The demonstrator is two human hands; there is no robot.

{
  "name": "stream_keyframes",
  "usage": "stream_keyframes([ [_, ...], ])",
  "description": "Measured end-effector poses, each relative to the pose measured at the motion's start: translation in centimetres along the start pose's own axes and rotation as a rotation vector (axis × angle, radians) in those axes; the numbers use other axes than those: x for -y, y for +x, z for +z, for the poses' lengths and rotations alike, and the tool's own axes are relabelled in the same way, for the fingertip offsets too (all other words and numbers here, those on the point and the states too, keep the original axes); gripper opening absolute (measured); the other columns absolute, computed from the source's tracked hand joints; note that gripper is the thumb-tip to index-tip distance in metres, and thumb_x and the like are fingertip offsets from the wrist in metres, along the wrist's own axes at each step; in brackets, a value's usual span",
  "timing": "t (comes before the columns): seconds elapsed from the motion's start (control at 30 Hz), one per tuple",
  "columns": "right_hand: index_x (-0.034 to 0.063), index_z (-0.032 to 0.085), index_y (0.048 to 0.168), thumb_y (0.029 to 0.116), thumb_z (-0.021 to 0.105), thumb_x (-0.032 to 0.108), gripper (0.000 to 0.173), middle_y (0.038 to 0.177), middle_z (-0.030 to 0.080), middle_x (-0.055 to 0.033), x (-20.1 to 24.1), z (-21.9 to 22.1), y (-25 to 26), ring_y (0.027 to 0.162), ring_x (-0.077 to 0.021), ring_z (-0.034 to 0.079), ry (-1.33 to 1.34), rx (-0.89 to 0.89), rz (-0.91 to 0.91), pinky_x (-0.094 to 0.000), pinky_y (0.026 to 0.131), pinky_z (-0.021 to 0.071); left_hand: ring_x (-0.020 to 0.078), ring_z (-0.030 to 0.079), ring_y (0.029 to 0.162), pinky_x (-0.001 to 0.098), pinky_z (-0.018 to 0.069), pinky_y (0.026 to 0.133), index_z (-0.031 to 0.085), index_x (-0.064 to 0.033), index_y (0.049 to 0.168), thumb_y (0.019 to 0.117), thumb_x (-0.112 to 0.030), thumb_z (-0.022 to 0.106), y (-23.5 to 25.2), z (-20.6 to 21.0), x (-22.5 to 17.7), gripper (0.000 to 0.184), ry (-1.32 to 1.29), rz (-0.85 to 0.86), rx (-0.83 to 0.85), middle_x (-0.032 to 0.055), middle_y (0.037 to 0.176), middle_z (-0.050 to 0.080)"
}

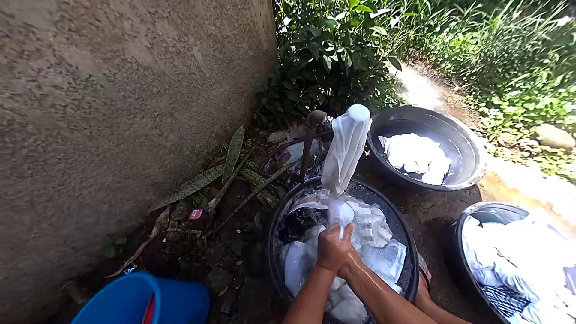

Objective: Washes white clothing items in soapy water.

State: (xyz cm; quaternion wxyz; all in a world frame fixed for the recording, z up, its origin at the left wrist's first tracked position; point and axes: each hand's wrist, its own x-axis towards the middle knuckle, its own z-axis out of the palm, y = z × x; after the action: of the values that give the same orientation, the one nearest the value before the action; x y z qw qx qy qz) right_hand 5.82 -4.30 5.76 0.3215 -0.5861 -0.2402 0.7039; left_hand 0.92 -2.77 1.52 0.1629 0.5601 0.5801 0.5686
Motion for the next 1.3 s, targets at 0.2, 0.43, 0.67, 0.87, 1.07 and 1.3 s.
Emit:
stream_keyframes([
  [0.2,0.0042,0.063,0.114,0.1098,0.044,0.032,0.034,0.092,0.069,-0.0087,3.8,-3.3,-0.3,0.085,-0.0182,0.068,0.072,0.161,0.078,-0.0383,0.077,0.058,0.0317,0.067,0.084,0.0481,0.0534,0.083,0.069,0.0115,0.086,0.106,-0.022,0.049,4.0,-6.7,3.8,0.044,0.24,-0.282,-0.01,0.0224,0.084,0.067],
  [0.43,0.0082,0.063,0.097,0.108,0.049,0.022,0.022,0.081,0.065,0.0015,10.8,-10.5,-0.5,0.073,-0.0071,0.064,-0.331,0.347,-0.363,-0.0267,0.07,0.0549,0.0051,0.062,0.07,0.0276,0.0541,0.073,0.066,0.0023,0.083,0.1129,-0.031,0.033,6.2,-14.4,-1.7,0.055,-0.019,-0.556,-0.076,0.0029,0.07,0.061],
  [0.67,0.0111,0.063,0.065,0.1012,0.063,0.026,0.039,0.059,0.062,0.004,15.8,-12.4,-3.6,0.053,-0.0023,0.057,-0.496,0.235,-0.485,-0.0205,0.052,0.0473,0.0055,0.072,0.073,0.0247,0.0613,0.07,0.069,-0.0034,0.09,0.1139,-0.031,0.015,6.3,-16.0,-5.5,0.065,-0.42,-0.544,-0.12,-0.0013,0.077,0.075],
  [0.87,0.0065,0.064,0.076,0.1086,0.048,0.019,0.038,0.065,0.065,-0.0021,17.4,-11.8,-5.4,0.057,-0.0071,0.063,-0.295,0.298,-0.385,-0.0222,0.055,0.0539,0.0079,0.074,0.074,0.0251,0.0621,0.07,0.069,-0.0022,0.09,0.1133,-0.031,0.01,6.2,-16.3,-6.3,0.07,-0.558,-0.561,-0.041,0.0024,0.081,0.077],
  [1.07,0.0117,0.065,0.091,0.1091,0.038,0.022,0.034,0.077,0.072,0.0004,17.3,-10.9,-5.3,0.069,-0.005,0.069,-0.279,0.658,-0.214,-0.022,0.064,0.0591,0.0183,0.059,0.12,0.0387,0.0493,0.1,0.054,-0.0064,0.146,0.0947,-0.021,0.055,6.4,-16.3,-3.8,0.053,-0.097,-0.411,0.653,0.0095,0.135,0.061],
  [1.3,0.0143,0.064,0.096,0.1068,0.042,0.019,0.025,0.082,0.071,0.0039,17.9,-7.3,-5.3,0.074,-0.0029,0.069,-0.415,0.848,-0.212,-0.0221,0.068,0.0593,0.0004,0.064,0.086,0.0224,0.0546,0.08,0.067,-0.0058,0.094,0.0926,-0.013,0.064,10.6,-10.3,-6.8,0.008,-0.509,-0.102,0.961,-0.0054,0.09,0.067],
])
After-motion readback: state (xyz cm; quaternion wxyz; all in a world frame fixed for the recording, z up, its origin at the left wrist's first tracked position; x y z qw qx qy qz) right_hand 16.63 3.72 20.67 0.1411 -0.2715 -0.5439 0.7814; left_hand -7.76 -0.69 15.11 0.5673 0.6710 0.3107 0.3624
